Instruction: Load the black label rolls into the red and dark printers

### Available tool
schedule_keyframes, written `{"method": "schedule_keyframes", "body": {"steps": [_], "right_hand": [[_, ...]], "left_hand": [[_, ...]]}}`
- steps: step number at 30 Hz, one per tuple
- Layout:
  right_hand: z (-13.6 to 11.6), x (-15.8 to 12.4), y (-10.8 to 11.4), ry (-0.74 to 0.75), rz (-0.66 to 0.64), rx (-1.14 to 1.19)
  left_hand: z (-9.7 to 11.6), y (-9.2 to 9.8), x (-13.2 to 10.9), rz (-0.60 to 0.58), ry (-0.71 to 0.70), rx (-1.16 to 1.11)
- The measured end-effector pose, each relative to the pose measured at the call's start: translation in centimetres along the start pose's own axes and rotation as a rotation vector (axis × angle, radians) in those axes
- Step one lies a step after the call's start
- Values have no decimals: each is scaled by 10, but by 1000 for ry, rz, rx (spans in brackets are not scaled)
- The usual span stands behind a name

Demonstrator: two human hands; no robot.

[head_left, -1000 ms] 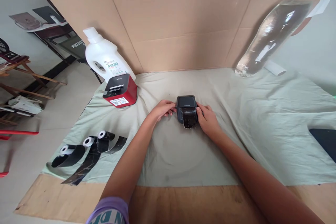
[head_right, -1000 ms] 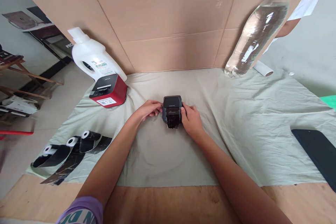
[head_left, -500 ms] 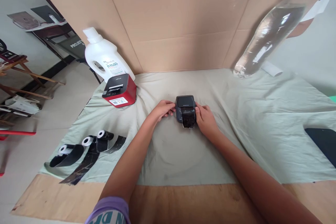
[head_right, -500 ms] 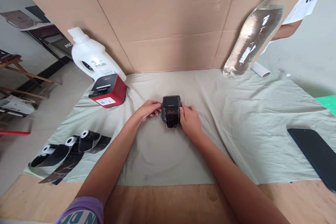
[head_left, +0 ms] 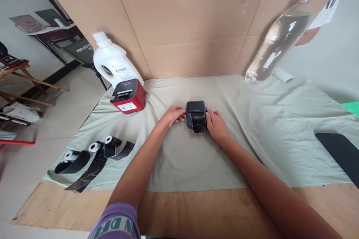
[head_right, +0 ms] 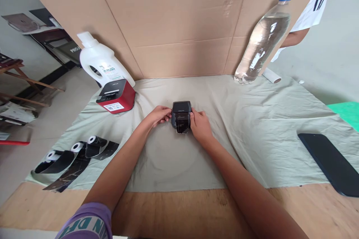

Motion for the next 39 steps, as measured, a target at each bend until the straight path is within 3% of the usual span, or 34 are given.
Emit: {"method": "schedule_keyframes", "body": {"steps": [18, 27, 32, 36, 39], "right_hand": [[2, -1, 3, 35, 89, 23], [-15, -2, 15, 131, 105, 122], [-9, 31, 20, 75, 84, 106], [-6, 68, 19, 25, -34, 87], [-11, 84, 24, 34, -67, -47]], "left_hand": [[-3, 0, 1, 33, -37, -9], [5, -6, -7, 71, -241, 70], [6, -7, -8, 72, -273, 118], [7, -6, -9, 78, -268, 130], [6, -6, -6, 80, -258, 141]]}}
Point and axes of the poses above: each hand's wrist, its own x-axis towards the middle knuckle, its own y-axis out of the back of the hand, z = x × y, the point moved 10 cm from there along x, towards the middle knuckle, and after that the axes turned 3 degrees about -z, right-handed, at the moved point
